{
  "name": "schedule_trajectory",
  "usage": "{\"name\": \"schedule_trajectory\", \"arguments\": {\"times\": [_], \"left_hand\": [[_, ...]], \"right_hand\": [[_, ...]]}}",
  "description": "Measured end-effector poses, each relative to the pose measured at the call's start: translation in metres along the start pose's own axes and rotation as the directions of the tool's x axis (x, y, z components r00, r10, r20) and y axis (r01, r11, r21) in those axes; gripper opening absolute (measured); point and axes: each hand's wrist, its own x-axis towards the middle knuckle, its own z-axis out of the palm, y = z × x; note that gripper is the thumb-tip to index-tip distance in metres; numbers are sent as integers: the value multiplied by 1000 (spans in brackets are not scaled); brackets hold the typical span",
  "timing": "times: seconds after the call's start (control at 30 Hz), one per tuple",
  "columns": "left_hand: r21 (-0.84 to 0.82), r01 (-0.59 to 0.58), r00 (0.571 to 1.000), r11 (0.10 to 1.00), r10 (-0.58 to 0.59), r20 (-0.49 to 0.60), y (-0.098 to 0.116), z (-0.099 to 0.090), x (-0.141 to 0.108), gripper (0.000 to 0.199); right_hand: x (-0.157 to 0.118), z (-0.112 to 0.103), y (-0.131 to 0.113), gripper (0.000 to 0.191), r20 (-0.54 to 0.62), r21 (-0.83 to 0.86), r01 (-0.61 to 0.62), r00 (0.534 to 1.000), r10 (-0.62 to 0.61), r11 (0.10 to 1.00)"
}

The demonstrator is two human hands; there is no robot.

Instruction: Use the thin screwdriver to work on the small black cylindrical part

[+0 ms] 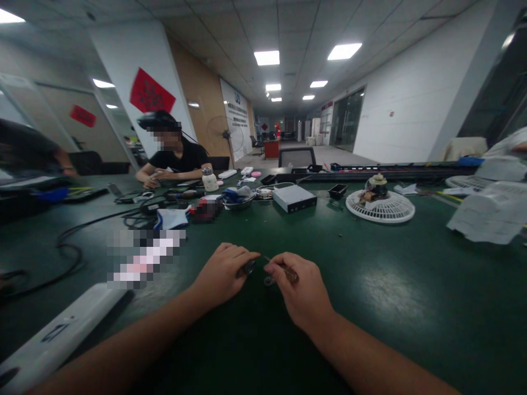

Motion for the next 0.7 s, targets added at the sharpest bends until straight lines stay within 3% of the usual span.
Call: {"name": "schedule_trajectory", "arguments": {"times": [0.07,0.2,0.3,0.7], "left_hand": [[-16,44,999,999,-44,0,-1,1,0,43],[-45,85,996,995,-84,22,-2,1,0,40],[-60,79,996,995,-77,34,0,-1,1,38],[-129,49,996,990,-38,81,6,-7,-1,19]], "right_hand": [[2,1,4,25,45,12,-46,998,45,999],[5,4,12,5,105,-211,-29,993,52,977],[7,6,16,16,180,-264,-17,981,67,964],[4,7,7,16,112,-38,62,992,-57,997]]}}
